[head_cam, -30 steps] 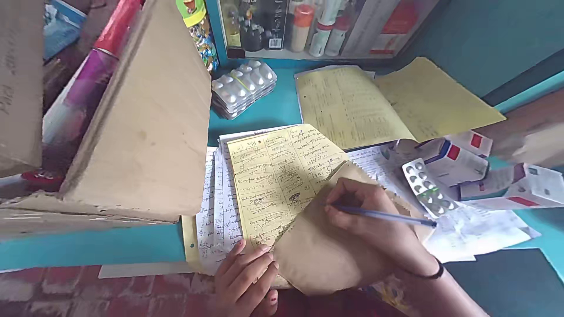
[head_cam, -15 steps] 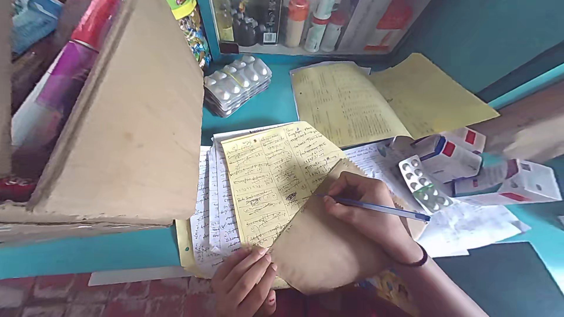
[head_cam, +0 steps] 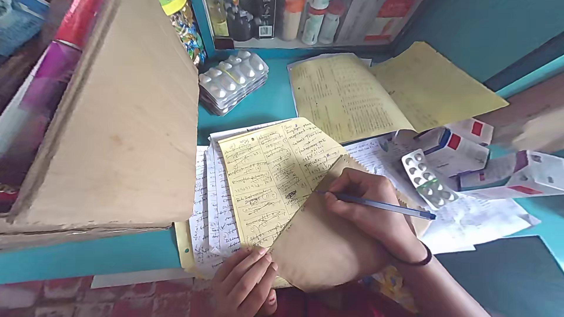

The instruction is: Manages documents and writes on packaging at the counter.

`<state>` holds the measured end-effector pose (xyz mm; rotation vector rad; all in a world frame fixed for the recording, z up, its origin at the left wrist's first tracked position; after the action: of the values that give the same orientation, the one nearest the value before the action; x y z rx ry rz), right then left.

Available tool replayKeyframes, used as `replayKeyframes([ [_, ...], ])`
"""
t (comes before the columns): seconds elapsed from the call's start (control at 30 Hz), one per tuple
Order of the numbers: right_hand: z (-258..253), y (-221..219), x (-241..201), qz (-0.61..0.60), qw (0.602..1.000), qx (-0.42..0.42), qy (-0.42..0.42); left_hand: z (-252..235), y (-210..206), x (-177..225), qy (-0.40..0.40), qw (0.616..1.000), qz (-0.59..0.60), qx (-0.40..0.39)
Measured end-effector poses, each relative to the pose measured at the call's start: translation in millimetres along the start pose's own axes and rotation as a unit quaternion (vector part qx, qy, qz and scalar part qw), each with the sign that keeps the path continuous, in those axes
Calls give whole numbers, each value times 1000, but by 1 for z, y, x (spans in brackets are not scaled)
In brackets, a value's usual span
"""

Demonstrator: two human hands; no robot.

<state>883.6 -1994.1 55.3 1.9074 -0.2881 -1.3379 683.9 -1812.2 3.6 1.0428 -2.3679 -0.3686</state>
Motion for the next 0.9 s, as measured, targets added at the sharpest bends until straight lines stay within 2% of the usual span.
replayKeyframes([
  [0.9, 0, 2, 1, -5, 1000, 9, -18, -1, -1, -1, 2, 1000, -1, 3],
])
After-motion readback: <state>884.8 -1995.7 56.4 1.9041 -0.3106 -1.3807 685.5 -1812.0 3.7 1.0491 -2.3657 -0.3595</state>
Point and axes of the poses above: each hand's wrist, its own z-axis away from the middle knuckle, its own y-axis out of the back of the hand, x = y × z, the point moved 4 cm from there along -z, towards the middle knuckle, and after that the axes turned 12 degrees about z, right-handed, at the moved point
